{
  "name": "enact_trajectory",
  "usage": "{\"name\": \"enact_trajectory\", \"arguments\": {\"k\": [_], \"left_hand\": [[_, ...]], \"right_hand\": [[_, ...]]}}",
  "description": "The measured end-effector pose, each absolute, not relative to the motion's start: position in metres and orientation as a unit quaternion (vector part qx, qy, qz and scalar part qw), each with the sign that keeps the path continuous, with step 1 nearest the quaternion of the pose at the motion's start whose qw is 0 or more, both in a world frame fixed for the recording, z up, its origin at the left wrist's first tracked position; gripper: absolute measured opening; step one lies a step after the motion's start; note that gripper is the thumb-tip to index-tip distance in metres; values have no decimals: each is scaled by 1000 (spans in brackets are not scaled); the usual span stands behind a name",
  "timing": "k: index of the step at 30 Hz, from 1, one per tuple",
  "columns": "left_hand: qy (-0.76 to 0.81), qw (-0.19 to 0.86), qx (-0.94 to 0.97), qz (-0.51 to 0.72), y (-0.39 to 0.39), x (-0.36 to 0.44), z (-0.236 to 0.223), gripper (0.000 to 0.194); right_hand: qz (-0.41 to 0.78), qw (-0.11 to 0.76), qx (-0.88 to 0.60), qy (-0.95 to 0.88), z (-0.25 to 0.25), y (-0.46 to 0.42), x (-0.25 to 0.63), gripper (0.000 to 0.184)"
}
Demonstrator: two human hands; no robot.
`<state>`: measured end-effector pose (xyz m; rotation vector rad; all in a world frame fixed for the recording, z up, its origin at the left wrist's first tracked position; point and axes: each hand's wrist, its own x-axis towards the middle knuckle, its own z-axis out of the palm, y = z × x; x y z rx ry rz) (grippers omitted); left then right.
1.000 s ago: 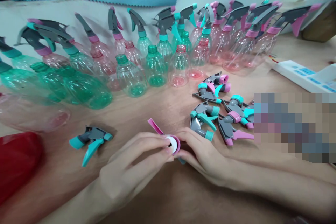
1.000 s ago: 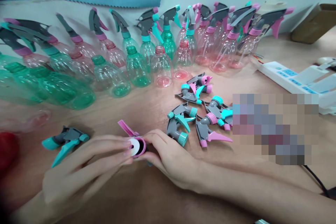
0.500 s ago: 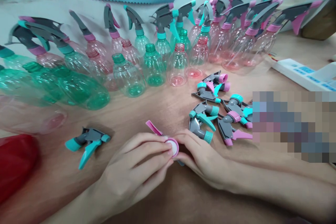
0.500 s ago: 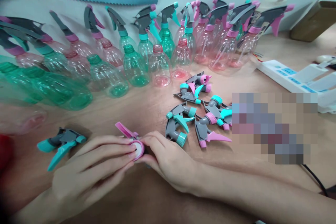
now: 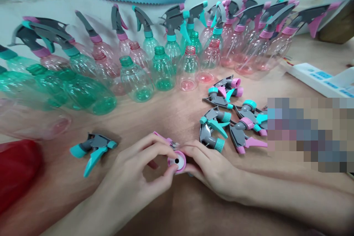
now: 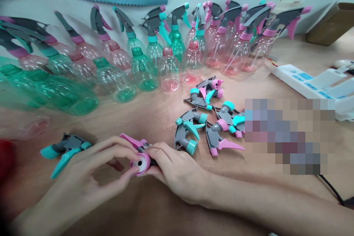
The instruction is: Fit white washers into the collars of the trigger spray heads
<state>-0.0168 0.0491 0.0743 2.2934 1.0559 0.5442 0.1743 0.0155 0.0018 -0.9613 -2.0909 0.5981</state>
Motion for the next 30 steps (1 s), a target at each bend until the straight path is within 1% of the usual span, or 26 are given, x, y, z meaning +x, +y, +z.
{"name": "enact_trajectory", "arguments": {"k": [3, 9, 11, 15, 18, 22, 27, 30], "left_hand": [[410, 257, 859, 166, 47, -18, 77, 12], [418, 187, 875, 158, 42, -19, 78, 12], [415, 146, 886, 142, 38, -20, 76, 15], [405, 32, 906, 123, 27, -20, 71, 21], [405, -11, 909, 95, 22, -20, 71, 25], [412, -6, 909, 67, 22, -18, 72, 28], [416, -19, 904, 98, 19, -16, 70, 33], [425, 15, 900, 91, 18, -15, 69, 34]], "right_hand": [[207, 366, -372, -828, -1, 15, 173, 30], [169, 351, -366, -845, -3, 14, 171, 31], [156, 345, -367, -850, -3, 13, 171, 32], [120, 336, -367, -859, -3, 11, 169, 33], [112, 323, -376, -861, -4, 11, 167, 34], [115, 320, -378, -861, -4, 12, 165, 33], [105, 334, -382, -855, -2, 14, 164, 31], [100, 340, -380, -854, -2, 15, 164, 28]]}}
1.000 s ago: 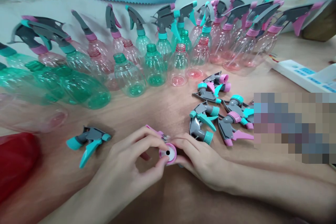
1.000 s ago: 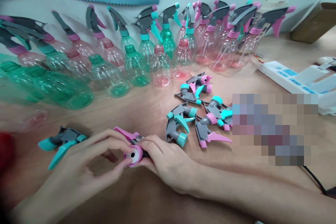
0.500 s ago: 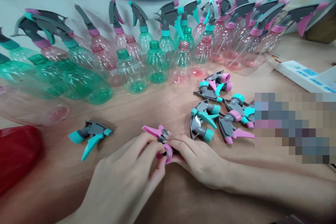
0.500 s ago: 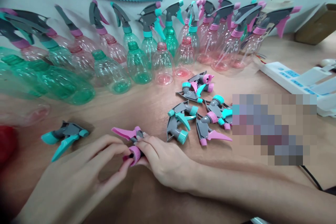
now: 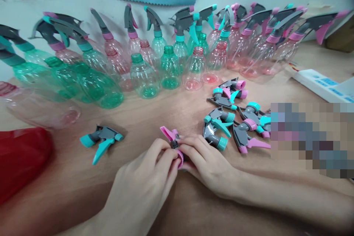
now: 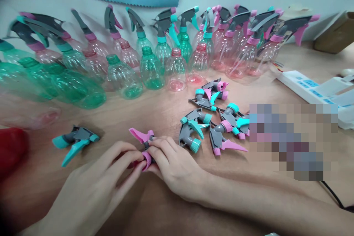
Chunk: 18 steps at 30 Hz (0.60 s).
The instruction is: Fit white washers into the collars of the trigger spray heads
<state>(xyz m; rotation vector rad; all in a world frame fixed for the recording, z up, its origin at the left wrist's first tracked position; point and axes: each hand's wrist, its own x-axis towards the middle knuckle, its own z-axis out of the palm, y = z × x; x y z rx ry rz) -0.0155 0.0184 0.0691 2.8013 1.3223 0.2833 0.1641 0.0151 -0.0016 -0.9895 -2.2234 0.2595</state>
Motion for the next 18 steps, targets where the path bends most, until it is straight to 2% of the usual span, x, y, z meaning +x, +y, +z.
{"name": "enact_trajectory", "arguments": {"k": [7, 14, 18], "left_hand": [[424, 187, 879, 112, 17, -16, 74, 28], [416, 341, 833, 134, 12, -19, 66, 17], [423, 385, 815, 92, 14, -19, 69, 14]], "right_hand": [[98, 369, -350, -856, 6, 11, 168, 25], [132, 344, -347, -863, 9, 4, 180, 30], [168, 328, -342, -864, 7, 4, 183, 26]]}}
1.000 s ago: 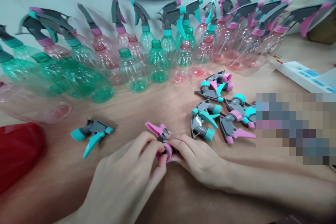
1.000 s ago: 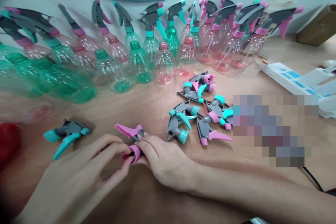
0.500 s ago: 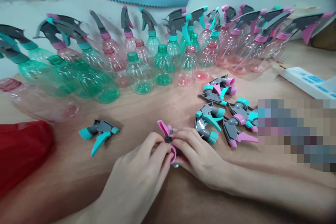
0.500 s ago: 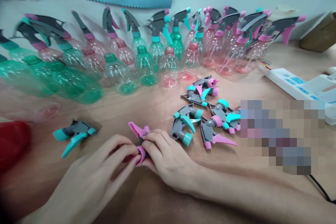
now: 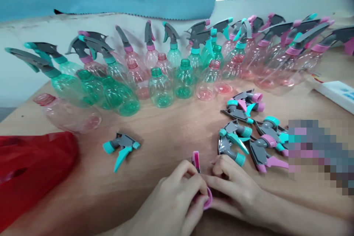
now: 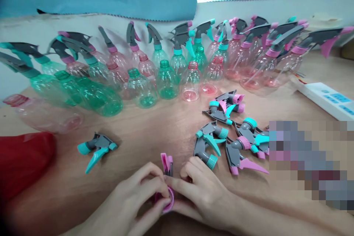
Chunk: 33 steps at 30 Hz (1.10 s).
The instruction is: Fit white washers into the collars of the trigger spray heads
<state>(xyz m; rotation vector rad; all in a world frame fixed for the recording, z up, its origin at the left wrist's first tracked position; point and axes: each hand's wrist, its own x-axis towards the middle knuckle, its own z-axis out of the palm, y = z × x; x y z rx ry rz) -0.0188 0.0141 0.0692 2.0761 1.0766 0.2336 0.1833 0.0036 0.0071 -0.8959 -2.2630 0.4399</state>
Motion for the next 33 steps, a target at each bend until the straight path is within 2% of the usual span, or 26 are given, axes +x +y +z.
{"name": "enact_trajectory", "arguments": {"k": [6, 11, 15, 18, 22, 25, 26, 28, 30, 33], "left_hand": [[385, 417, 821, 57, 18, -18, 69, 9], [383, 400, 829, 80, 19, -23, 67, 3], [374, 350, 854, 89, 17, -26, 60, 25], [363, 295, 878, 99, 13, -24, 52, 15], [409, 324, 840, 148, 15, -29, 52, 15], [483, 338, 776, 226, 24, -53, 61, 23], [505, 350, 751, 243, 28, -65, 64, 32], [545, 376, 694, 283, 34, -90, 70, 38], [568, 370, 658, 328, 40, -114, 72, 33], [584, 285, 680, 340, 50, -137, 66, 24]], "right_hand": [[201, 336, -326, -860, 9, 4, 181, 16], [201, 348, -319, -858, 8, 4, 180, 22], [174, 352, -338, -855, 6, 4, 180, 26], [144, 345, -344, -861, 6, 5, 179, 25], [105, 330, -361, -866, 5, 4, 176, 29], [81, 326, -359, -871, 2, 3, 173, 29], [72, 324, -355, -874, 1, 3, 173, 26], [49, 320, -346, -881, 0, 4, 172, 20], [28, 314, -341, -886, 0, 6, 173, 16], [5, 294, -330, -897, 5, 7, 175, 15]]}}
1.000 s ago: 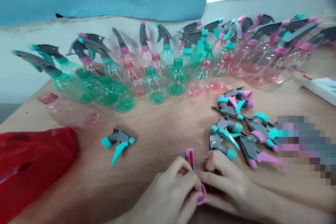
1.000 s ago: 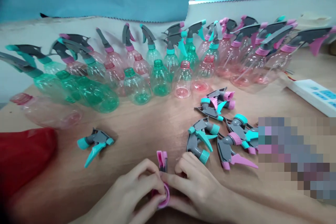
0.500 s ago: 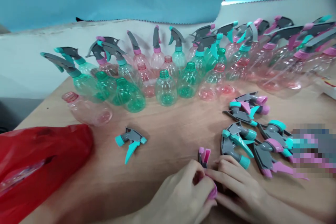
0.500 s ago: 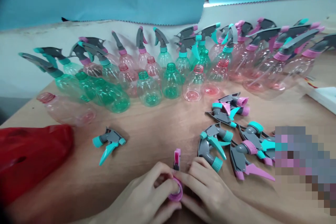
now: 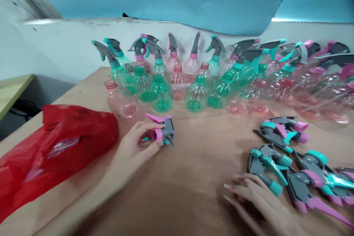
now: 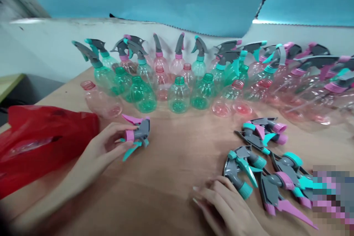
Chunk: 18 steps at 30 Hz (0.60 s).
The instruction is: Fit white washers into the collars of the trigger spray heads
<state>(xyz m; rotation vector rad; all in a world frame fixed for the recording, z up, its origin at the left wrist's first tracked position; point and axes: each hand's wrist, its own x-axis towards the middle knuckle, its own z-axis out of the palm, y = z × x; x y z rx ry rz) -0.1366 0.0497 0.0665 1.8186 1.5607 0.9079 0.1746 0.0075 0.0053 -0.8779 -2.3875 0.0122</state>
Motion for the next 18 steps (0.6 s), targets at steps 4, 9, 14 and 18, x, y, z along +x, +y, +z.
{"name": "enact_trajectory", "arguments": {"k": [4, 9, 14, 18], "left_hand": [[583, 209, 715, 325, 63, -142, 49, 25], [580, 120, 763, 258, 72, -145, 41, 22], [570, 52, 783, 243, 75, -150, 42, 36], [576, -28, 789, 210, 69, -135, 41, 41]], "right_hand": [[-21, 275, -323, -905, 21, 10, 177, 16], [-32, 246, -341, -907, 41, 15, 184, 15], [-17, 202, -427, -881, 48, 19, 209, 12], [-15, 191, -505, -842, 51, 29, 242, 16]]}}
